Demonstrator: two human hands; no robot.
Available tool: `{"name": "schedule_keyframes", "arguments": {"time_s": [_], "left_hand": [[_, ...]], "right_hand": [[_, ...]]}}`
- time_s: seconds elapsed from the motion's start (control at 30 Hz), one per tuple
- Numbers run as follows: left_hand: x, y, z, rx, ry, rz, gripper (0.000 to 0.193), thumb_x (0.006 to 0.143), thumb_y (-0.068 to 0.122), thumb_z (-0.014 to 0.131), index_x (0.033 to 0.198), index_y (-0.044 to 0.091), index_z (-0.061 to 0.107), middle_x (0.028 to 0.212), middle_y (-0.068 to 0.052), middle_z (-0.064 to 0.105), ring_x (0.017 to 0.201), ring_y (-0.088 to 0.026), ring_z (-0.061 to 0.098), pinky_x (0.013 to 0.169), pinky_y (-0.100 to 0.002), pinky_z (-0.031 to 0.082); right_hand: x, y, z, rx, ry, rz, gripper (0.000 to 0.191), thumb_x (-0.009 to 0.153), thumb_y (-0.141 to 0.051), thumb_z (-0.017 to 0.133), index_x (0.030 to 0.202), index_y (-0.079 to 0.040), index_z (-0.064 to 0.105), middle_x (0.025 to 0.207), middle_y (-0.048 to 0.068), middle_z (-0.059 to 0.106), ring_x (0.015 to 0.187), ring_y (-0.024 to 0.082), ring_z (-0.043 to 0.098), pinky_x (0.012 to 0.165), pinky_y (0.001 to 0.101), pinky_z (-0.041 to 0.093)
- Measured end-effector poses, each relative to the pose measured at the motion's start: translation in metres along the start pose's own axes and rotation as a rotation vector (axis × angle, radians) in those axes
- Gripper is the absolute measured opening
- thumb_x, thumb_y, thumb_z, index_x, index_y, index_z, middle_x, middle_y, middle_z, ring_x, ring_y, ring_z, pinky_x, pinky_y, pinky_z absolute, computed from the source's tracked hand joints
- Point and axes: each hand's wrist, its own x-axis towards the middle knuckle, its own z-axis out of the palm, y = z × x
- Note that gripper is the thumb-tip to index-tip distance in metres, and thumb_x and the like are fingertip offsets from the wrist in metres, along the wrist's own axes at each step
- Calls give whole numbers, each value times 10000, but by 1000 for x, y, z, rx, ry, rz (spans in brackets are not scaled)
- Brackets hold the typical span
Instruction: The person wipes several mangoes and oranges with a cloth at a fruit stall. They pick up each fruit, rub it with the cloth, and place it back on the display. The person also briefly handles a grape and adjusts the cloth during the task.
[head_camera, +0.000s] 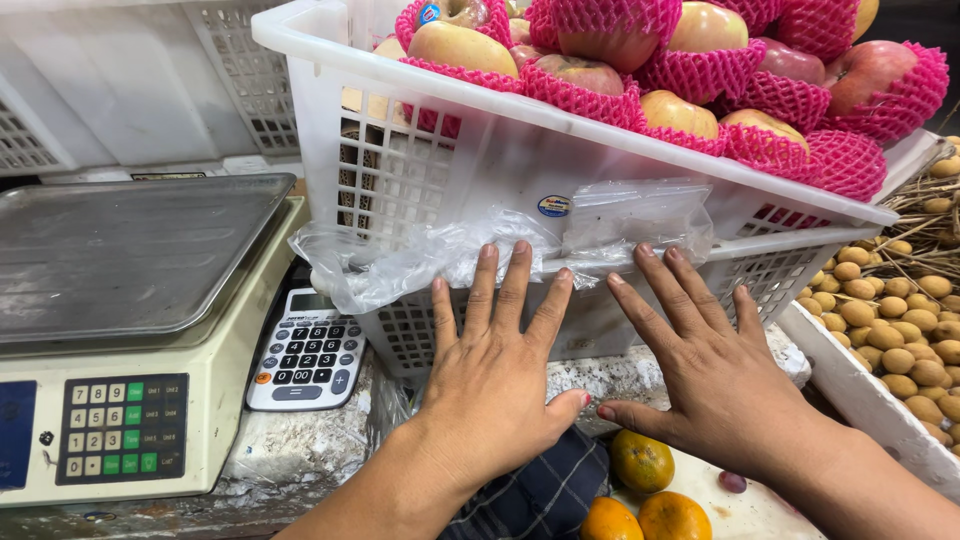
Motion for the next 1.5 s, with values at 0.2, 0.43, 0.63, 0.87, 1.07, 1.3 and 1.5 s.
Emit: {"name": "schedule_keyframes", "arguments": {"time_s": [0.2, 0.43, 0.63, 0.87, 1.07, 1.3, 1.5], "left_hand": [[-1, 1, -1, -6, -46, -14, 1090, 766, 520, 760, 1615, 134, 195, 1670, -276, -25, 1533, -482, -137, 1113, -789, -115], [-3, 6, -4, -19, -59, -11, 1085, 768, 505, 763, 1607, 124, 191, 1658, -285, -31, 1522, -492, -148, 1097, -795, -119], [-5, 8, -3, -14, -44, -10, 1097, 755, 504, 769, 1606, 123, 193, 1658, -280, -31, 1523, -490, -139, 1097, -796, -112], [-7, 14, -7, 30, 6, 0, 1110, 732, 516, 778, 1604, 135, 206, 1660, -266, -5, 1525, -495, -104, 1098, -806, -79], [10, -1, 3, 44, -26, -22, 1109, 728, 516, 781, 1602, 150, 205, 1656, -257, 3, 1521, -490, -92, 1098, -813, -59], [22, -17, -3, 35, -63, -44, 1109, 725, 503, 790, 1607, 172, 205, 1658, -251, 5, 1522, -483, -77, 1106, -796, -56], [26, -12, -5, 41, -71, -77, 1096, 719, 516, 794, 1599, 180, 234, 1661, -244, 64, 1530, -472, -29, 1120, -768, -29]], "right_hand": [[0, -2, -3, 29, -36, 21, 1219, 665, -805, 678, 1612, -198, 207, 1695, 180, 106, 1539, 415, 97, 1049, 796, 176], [-4, -2, -8, 52, -39, 23, 1211, 673, -791, 690, 1628, -214, 219, 1694, 180, 113, 1538, 421, 103, 1055, 793, 178], [-8, -1, -7, 39, -12, 1, 1176, 676, -804, 685, 1576, -196, 234, 1686, 193, 119, 1534, 432, 97, 1041, 798, 175], [-8, -5, -13, 50, -37, 22, 1212, 653, -801, 702, 1614, -222, 243, 1687, 189, 101, 1538, 433, 71, 1035, 810, 181], [11, 0, 3, 45, -67, 29, 1220, 623, -784, 731, 1608, -238, 261, 1691, 203, 66, 1535, 459, 48, 1019, 809, 213], [30, -2, 2, 84, -67, 34, 1167, 643, -752, 741, 1595, -245, 295, 1692, 190, 80, 1546, 439, 56, 1033, 814, 212], [34, 0, -12, 115, -220, 120, 1136, 656, -679, 759, 1631, -315, 303, 1698, 129, 47, 1554, 383, 27, 1085, 799, 176]]}}
